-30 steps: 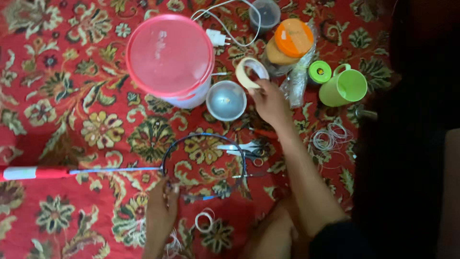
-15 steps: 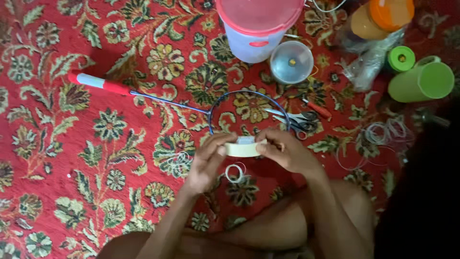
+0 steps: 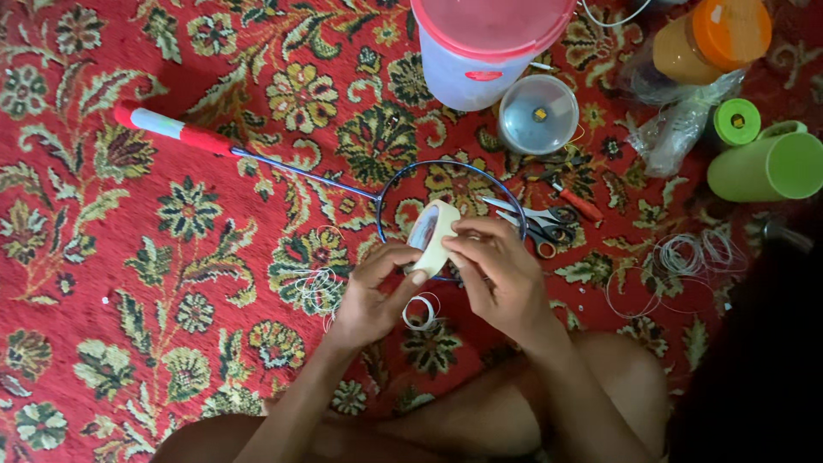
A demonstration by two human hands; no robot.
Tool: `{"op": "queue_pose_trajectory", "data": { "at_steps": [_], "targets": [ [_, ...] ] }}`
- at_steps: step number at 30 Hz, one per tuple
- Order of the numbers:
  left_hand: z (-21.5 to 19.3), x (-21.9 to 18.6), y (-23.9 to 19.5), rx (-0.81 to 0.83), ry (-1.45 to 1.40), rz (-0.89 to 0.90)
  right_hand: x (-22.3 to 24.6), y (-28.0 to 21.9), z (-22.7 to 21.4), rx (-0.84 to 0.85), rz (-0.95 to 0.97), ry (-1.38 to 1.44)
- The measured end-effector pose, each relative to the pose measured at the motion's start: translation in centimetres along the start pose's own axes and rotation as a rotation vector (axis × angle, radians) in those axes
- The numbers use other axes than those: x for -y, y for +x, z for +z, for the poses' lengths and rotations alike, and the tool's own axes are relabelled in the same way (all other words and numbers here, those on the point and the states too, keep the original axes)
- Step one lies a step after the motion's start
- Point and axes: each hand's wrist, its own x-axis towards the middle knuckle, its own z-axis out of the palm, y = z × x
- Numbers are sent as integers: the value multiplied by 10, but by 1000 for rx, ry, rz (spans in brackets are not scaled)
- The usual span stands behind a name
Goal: The person sits on a rug and repairs a blue badminton racket. They use scissors to cut a piece of white tape and wrap it around the racket's handle. The person then uses the tape to secure the racket's frame.
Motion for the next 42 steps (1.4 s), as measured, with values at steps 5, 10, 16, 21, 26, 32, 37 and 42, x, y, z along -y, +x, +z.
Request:
{"op": "queue_pose_trajectory", "data": {
  "at_steps": [5, 10, 16, 21, 26, 32, 37, 42],
  "targets": [
    [-1, -5, 1, 19, 75, -20, -4, 0, -1, 77, -98, -115],
    [2, -13, 0, 8, 182, 20, -9, -8, 3, 136, -29, -269],
    [6, -11, -4, 26, 234, 15, -9, -10, 12, 169, 33, -268],
    [4, 9, -12, -8, 102, -119, -34, -24, 16, 89, 176, -2],
    [8, -12, -7, -49, -124, -288, -35, -32, 21, 66, 279, 142],
    [10, 4, -15, -170, -500, -525, -35, -26, 14, -50, 500, 398],
    [11, 3, -14, -232, -632, -649, -51, -37, 6, -48, 601, 547],
    [15, 61, -41, -227, -780, -680, -80, -53, 8, -80, 769, 778]
  ]
}}
